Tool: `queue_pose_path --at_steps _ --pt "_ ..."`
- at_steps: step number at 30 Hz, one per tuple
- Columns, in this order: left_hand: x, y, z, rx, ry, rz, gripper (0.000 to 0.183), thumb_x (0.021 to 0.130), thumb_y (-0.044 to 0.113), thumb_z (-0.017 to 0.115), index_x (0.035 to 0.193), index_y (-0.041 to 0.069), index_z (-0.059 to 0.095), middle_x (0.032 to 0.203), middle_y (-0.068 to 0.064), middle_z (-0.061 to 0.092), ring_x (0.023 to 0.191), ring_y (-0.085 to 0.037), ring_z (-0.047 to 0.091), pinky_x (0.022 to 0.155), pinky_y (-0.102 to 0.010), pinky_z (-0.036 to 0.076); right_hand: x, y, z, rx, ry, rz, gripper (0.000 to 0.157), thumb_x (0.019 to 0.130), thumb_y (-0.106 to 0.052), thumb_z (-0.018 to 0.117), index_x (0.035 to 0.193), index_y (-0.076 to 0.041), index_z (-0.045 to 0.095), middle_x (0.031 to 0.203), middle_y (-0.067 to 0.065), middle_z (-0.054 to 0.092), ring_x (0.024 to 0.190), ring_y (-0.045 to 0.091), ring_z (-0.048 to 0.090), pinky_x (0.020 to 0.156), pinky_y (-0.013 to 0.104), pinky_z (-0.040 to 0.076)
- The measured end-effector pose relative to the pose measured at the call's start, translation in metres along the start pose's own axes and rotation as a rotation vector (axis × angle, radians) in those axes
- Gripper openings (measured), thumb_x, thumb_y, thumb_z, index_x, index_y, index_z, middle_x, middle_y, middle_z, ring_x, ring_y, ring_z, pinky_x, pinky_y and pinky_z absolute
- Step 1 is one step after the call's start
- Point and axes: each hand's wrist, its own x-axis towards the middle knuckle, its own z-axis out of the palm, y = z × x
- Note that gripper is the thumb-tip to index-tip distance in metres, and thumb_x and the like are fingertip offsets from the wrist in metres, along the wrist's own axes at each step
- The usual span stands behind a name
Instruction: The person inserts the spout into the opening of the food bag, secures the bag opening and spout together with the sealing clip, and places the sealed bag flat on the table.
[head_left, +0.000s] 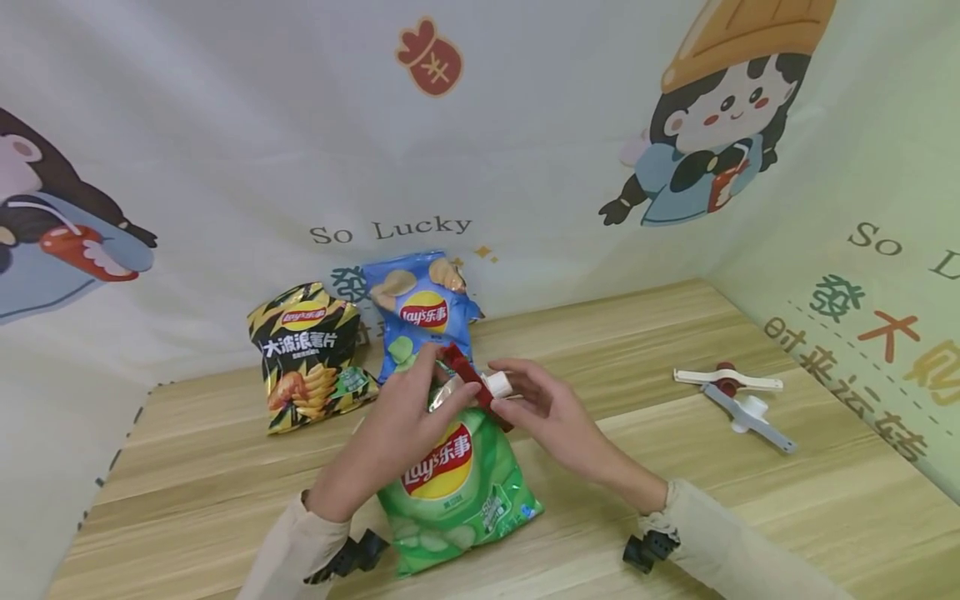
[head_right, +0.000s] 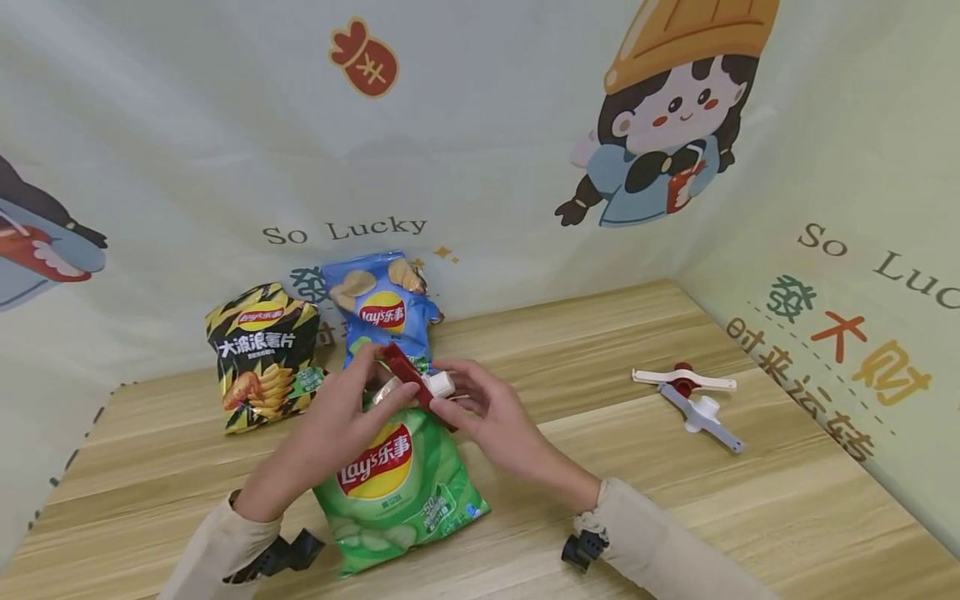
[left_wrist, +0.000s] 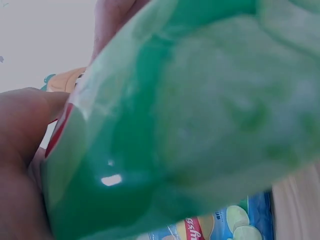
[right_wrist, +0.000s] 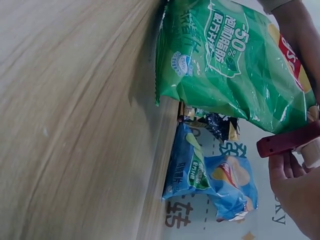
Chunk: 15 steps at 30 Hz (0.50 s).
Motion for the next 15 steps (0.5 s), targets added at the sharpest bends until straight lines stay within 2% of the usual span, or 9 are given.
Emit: queue_pose_path --at_steps 6,12,15 --pt "-0.0001 0.0002 0.0018 -0.022 -0.008 0.012 0.039 0.099 0.044 0.057 0.121 0.015 0.046 0.091 0.002 0.063 0.07 -0.009 0.062 0.061 -0.027 0.054 -0.0009 0.0013 -0.0014 -0.053 0.034 -0.038 0.031 0.105 -0.014 0.051 0.131 0.002 0.057 0.12 0.011 0.067 0.107 0.022 0.065 0.092 0.036 0.054" --pt "0.0002 -0.0016 0.006 -0.032 -0.007 0.037 0.036 0.1 0.043 0.057 0.12 0.016 0.047 0.087 0.004 0.062 0.068 -0.011 0.059 0.06 -0.029 0.052 -0.0017 -0.0005 -0.0017 -0.087 0.01 -0.071 0.032 0.107 -0.015 0.047 0.132 0.002 0.058 0.119 0.011 0.068 0.105 0.02 0.066 0.09 0.04 0.054" --pt "0.0001 -0.0016 0.007 -0.018 0.002 0.052 0.034 0.1 0.041 0.058 0.12 0.016 0.047 0.09 0.004 0.062 0.073 -0.011 0.058 0.063 -0.029 0.052 -0.0009 -0.0014 -0.0017 -0.102 -0.014 -0.07 0.033 0.107 -0.015 0.045 0.133 0.001 0.057 0.121 0.011 0.067 0.108 0.02 0.065 0.092 0.04 0.054"
